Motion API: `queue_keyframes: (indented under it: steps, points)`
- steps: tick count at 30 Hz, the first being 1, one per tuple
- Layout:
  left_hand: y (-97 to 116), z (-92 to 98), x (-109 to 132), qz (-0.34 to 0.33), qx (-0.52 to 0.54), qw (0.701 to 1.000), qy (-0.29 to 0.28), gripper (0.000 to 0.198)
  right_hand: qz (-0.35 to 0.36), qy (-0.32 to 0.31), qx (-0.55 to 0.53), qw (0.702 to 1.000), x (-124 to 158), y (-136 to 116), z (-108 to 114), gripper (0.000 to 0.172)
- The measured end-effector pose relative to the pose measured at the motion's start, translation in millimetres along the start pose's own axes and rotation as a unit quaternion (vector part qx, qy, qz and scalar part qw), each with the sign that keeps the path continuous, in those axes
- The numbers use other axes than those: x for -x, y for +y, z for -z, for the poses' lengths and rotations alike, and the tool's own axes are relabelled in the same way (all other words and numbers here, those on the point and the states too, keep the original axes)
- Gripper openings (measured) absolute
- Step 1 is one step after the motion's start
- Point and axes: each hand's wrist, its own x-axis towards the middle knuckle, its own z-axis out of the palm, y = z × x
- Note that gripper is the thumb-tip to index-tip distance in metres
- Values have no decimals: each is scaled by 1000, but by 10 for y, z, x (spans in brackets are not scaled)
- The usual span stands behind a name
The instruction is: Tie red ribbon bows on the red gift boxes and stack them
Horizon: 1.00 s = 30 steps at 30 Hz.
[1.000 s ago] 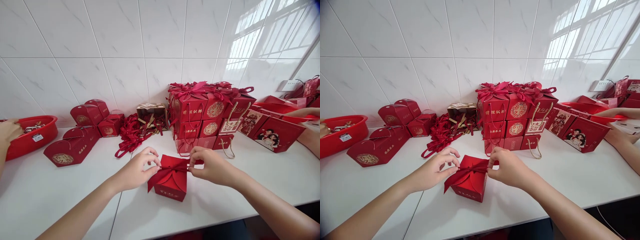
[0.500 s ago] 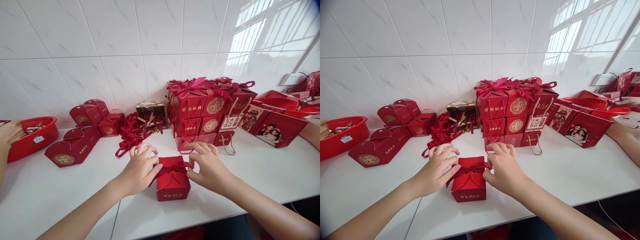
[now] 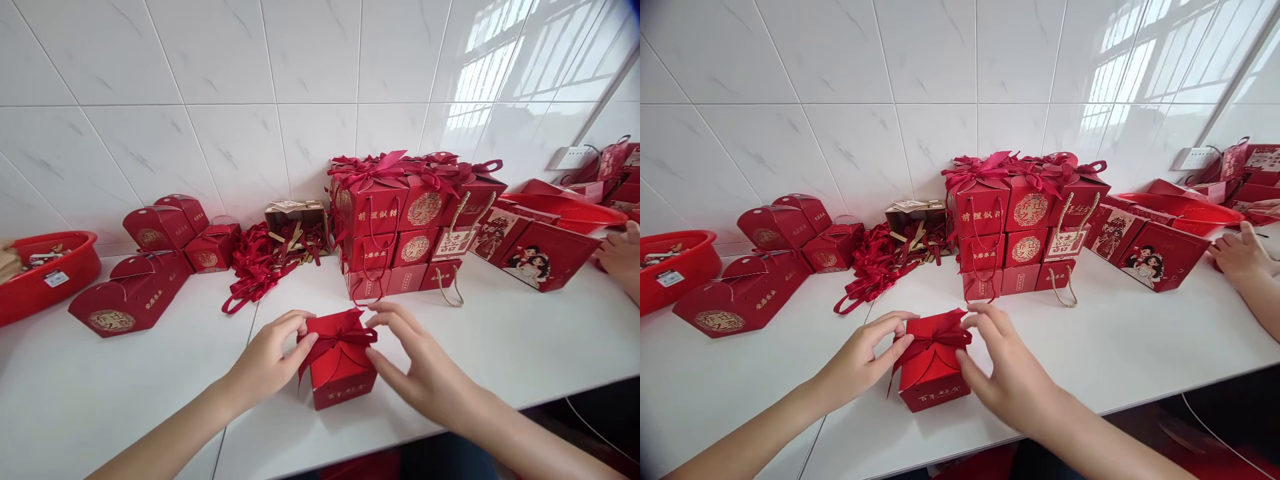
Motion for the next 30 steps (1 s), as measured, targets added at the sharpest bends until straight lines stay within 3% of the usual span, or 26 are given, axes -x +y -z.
queue_keyframes:
  steps: [3, 5, 8, 11, 13, 17, 21, 24, 28, 30]
  points:
    - [87, -163, -36, -4, 49, 999, -7, 28, 68, -24, 67, 995, 190, -63, -80, 58]
    - [197, -266, -83, -19, 68, 997, -24, 26, 87, -25, 151, 984, 304, -26, -139, 68]
    - [326, -345, -163, -73, 96, 992, -43, 16, 51, 7, 228, 972, 445, 194, -119, 64]
    - [247, -326, -210, -110, 93, 990, -12, 44, 25, 24, 258, 966, 561, 566, 103, 59]
    - [49, -270, -218, -92, 60, 994, 18, 47, 18, 31, 274, 961, 626, 856, 320, 57]
    - [-532, -68, -193, -43, -63, 991, 111, 35, -13, 60, 295, 954, 682, 1417, 689, 52]
    - [-1092, 191, -156, -36, -285, 932, 221, 16, -12, 55, 290, 955, 556, 1821, 844, 55]
    - [-1425, 358, -138, 1, -356, 884, 303, 19, 6, 47, 274, 961, 402, 1985, 874, 57]
    - [-1675, 557, -103, 171, -309, 868, 350, 40, 22, 53, 269, 961, 355, 2017, 835, 59]
    - [-1725, 633, -71, 224, -278, 858, 368, 47, 5, 86, 287, 954, 425, 1987, 792, 63]
